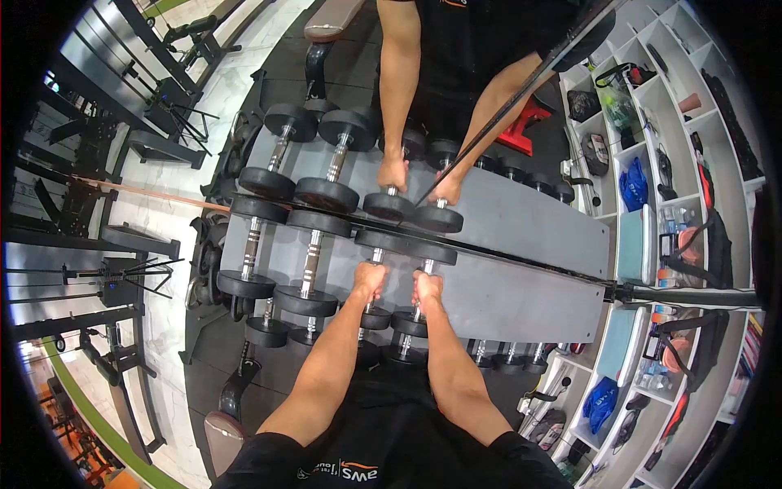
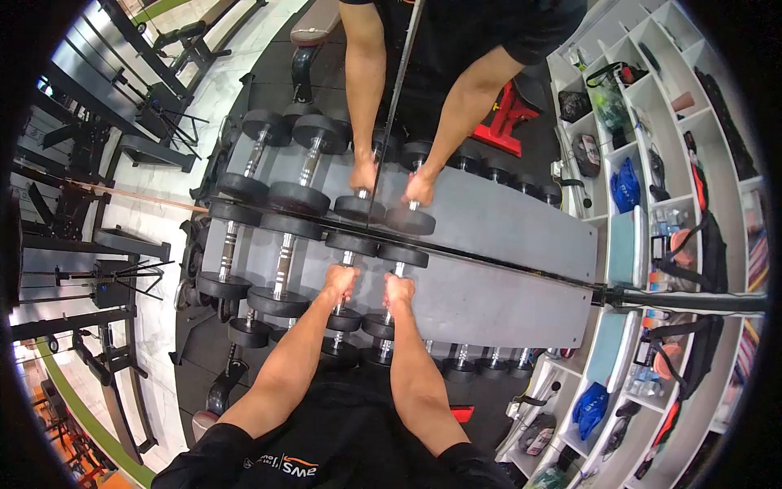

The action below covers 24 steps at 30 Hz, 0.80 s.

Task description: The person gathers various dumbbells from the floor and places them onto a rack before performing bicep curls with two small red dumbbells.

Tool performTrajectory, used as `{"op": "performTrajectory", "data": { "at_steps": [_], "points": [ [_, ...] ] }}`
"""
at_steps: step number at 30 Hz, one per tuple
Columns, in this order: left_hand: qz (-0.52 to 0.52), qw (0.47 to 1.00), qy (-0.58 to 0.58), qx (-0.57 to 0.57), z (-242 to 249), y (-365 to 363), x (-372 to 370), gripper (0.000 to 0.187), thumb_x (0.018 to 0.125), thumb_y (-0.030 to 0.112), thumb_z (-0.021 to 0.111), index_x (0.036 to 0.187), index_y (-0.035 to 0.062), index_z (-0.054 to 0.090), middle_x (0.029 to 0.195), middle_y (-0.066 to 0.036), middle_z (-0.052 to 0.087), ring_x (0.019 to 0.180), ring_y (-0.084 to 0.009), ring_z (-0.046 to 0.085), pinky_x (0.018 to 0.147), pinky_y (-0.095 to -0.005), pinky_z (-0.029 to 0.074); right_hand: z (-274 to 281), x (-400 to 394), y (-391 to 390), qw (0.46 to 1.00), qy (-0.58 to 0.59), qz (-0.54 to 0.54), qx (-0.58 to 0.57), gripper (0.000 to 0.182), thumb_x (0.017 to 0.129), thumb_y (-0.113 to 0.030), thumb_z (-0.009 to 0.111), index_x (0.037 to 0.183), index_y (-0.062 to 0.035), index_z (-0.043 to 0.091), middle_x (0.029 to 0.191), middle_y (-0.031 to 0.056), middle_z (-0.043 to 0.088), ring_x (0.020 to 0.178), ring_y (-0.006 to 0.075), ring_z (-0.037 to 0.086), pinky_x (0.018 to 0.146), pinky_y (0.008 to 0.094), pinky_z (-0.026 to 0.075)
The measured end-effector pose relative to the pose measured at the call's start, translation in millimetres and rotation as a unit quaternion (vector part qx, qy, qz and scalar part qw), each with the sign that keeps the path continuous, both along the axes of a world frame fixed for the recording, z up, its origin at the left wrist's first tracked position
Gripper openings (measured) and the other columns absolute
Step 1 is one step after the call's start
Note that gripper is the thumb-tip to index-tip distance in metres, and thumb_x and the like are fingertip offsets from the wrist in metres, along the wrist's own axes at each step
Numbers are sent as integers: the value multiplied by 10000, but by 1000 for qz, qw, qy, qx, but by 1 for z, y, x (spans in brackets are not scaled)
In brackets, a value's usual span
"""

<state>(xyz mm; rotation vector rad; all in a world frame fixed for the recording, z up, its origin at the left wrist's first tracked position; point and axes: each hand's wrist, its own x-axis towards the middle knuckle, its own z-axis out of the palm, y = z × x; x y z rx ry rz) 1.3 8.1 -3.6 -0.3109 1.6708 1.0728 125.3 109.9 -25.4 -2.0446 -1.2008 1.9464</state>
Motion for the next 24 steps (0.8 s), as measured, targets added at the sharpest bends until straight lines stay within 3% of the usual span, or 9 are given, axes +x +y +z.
{"op": "performTrajectory", "data": {
  "at_steps": [20,24],
  "points": [
    [0,999,-8,39,-9,-5,1,223,818,153,646,678,46,509,484,-11,415,337,-131,360,337,-333,304,5,0,0,1000,-3,-2,1,240,794,-133,634,619,-20,514,502,56,464,349,177,429,332,369,347],
    [7,998,-21,55,-4,-7,-1,255,829,127,641,621,31,528,480,-35,442,331,-142,390,316,-334,320,11,1,1,1000,8,-6,-5,243,796,-128,632,617,-11,515,503,68,471,346,186,436,324,369,347]
  ]
}}
